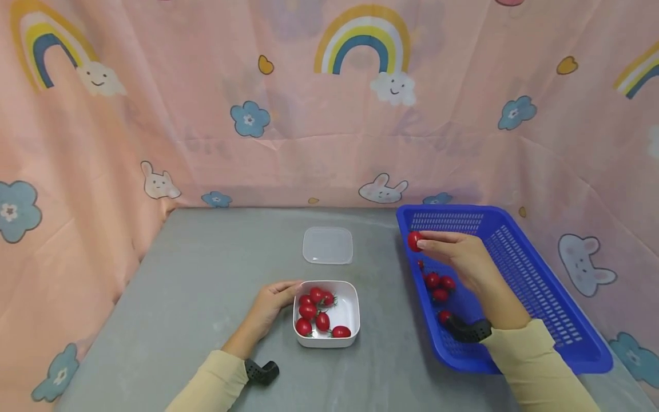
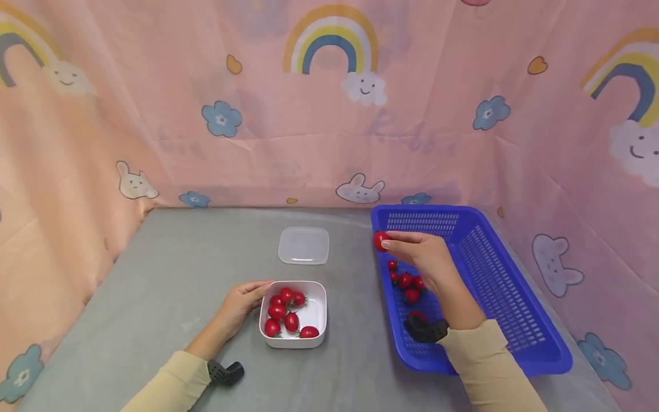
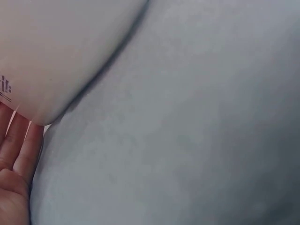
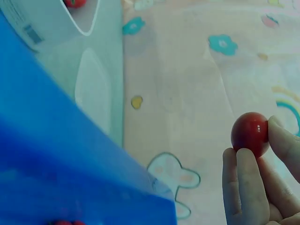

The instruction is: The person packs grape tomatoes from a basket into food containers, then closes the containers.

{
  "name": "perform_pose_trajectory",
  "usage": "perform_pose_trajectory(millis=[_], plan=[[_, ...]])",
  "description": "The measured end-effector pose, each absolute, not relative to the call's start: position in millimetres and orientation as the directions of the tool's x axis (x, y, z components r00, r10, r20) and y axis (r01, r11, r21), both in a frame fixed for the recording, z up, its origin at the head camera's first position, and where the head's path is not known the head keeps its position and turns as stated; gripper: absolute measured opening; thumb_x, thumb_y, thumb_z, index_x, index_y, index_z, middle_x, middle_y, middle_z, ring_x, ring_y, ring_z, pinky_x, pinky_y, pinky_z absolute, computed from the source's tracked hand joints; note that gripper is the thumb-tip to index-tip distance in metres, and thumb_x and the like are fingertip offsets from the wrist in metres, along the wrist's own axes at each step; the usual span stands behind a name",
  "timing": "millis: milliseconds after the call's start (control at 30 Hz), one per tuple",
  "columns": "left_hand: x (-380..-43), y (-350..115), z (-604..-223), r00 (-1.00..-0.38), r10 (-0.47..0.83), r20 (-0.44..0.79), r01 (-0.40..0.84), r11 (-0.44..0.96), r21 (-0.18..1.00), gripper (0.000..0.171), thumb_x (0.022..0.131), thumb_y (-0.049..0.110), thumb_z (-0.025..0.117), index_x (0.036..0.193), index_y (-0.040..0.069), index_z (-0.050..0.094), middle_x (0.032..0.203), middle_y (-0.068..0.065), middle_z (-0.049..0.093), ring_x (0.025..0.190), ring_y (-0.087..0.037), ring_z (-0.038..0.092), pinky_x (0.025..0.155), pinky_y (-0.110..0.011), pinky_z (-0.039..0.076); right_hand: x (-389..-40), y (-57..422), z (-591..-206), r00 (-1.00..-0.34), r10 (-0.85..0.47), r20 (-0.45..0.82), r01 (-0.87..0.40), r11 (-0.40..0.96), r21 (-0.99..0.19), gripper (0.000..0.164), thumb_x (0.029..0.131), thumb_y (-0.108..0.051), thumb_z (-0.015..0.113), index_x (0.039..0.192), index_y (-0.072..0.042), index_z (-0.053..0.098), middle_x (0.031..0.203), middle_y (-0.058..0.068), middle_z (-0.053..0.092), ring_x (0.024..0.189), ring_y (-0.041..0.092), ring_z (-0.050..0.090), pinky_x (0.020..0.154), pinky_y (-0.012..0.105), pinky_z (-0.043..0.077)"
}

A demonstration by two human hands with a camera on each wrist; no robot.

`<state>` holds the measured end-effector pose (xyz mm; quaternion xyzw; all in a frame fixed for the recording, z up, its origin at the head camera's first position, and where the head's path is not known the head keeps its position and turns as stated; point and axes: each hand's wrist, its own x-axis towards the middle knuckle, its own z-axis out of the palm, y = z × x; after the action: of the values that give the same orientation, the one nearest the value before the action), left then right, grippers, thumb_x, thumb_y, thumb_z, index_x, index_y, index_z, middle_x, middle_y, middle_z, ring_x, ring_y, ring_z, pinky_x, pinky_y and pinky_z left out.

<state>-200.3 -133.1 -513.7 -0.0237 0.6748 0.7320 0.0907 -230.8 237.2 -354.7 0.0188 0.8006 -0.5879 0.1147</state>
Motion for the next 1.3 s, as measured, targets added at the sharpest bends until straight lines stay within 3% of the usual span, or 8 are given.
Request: perform_pose_trajectory(millis=[133, 400, 767, 1033, 1300], plan=[[-201, -132, -513, -0.983, 0.112, -0.144, -0.153, -0.076, 0.985, 0.036, 0.094, 0.012, 0.065, 0.12, -0.012, 0.064, 0.107, 0.0, 0.076, 0.094, 0.001, 0.067, 0.087, -0.019, 0.054, -230, 230, -352, -0.971, -0.105, -0.216, 0.168, 0.344, -0.924, 0.061, 0.089, -0.038, 0.074, 0.136, -0.001, 0.059, 0.095, -0.019, 0.073, 0.095, 0.001, 0.07, 0.083, 0.016, 0.056], [-200, -136, -515, -0.981, 0.087, -0.171, -0.178, -0.075, 0.981, 0.034, 0.094, 0.01, 0.065, 0.12, -0.012, 0.065, 0.104, 0.003, 0.076, 0.093, 0.001, 0.067, 0.086, -0.018, 0.053, -226, 212, -350, -0.959, -0.128, -0.254, 0.167, 0.469, -0.867, 0.061, 0.086, -0.042, 0.076, 0.133, -0.005, 0.063, 0.109, 0.0, 0.076, 0.11, 0.019, 0.07, 0.1, 0.041, 0.053], [-200, -134, -513, -0.981, 0.101, -0.167, -0.176, -0.079, 0.981, 0.035, 0.094, 0.01, 0.065, 0.121, -0.012, 0.064, 0.107, 0.001, 0.076, 0.095, 0.001, 0.067, 0.087, -0.018, 0.054, -216, 173, -354, -0.96, -0.165, -0.225, 0.14, 0.41, -0.901, 0.048, 0.085, -0.033, 0.079, 0.124, -0.006, 0.07, 0.113, 0.005, 0.075, 0.105, 0.018, 0.067, 0.103, 0.046, 0.051], [-200, -133, -513, -0.98, 0.103, -0.168, -0.176, -0.082, 0.981, 0.036, 0.094, 0.01, 0.065, 0.121, -0.013, 0.064, 0.105, 0.003, 0.076, 0.094, 0.001, 0.067, 0.086, -0.018, 0.054, -216, 151, -359, -0.963, -0.179, -0.202, 0.132, 0.34, -0.931, 0.042, 0.085, -0.025, 0.079, 0.121, -0.004, 0.071, 0.104, 0.004, 0.078, 0.1, 0.015, 0.071, 0.101, 0.045, 0.052], [-200, -134, -514, -0.982, 0.108, -0.157, -0.165, -0.068, 0.984, 0.036, 0.095, 0.011, 0.064, 0.121, -0.012, 0.064, 0.106, 0.003, 0.075, 0.095, 0.001, 0.067, 0.087, -0.019, 0.054, -210, 123, -364, -0.961, -0.184, -0.204, 0.14, 0.309, -0.941, 0.035, 0.086, -0.022, 0.078, 0.118, -0.007, 0.074, 0.109, 0.01, 0.076, 0.107, 0.021, 0.069, 0.101, 0.047, 0.052]])
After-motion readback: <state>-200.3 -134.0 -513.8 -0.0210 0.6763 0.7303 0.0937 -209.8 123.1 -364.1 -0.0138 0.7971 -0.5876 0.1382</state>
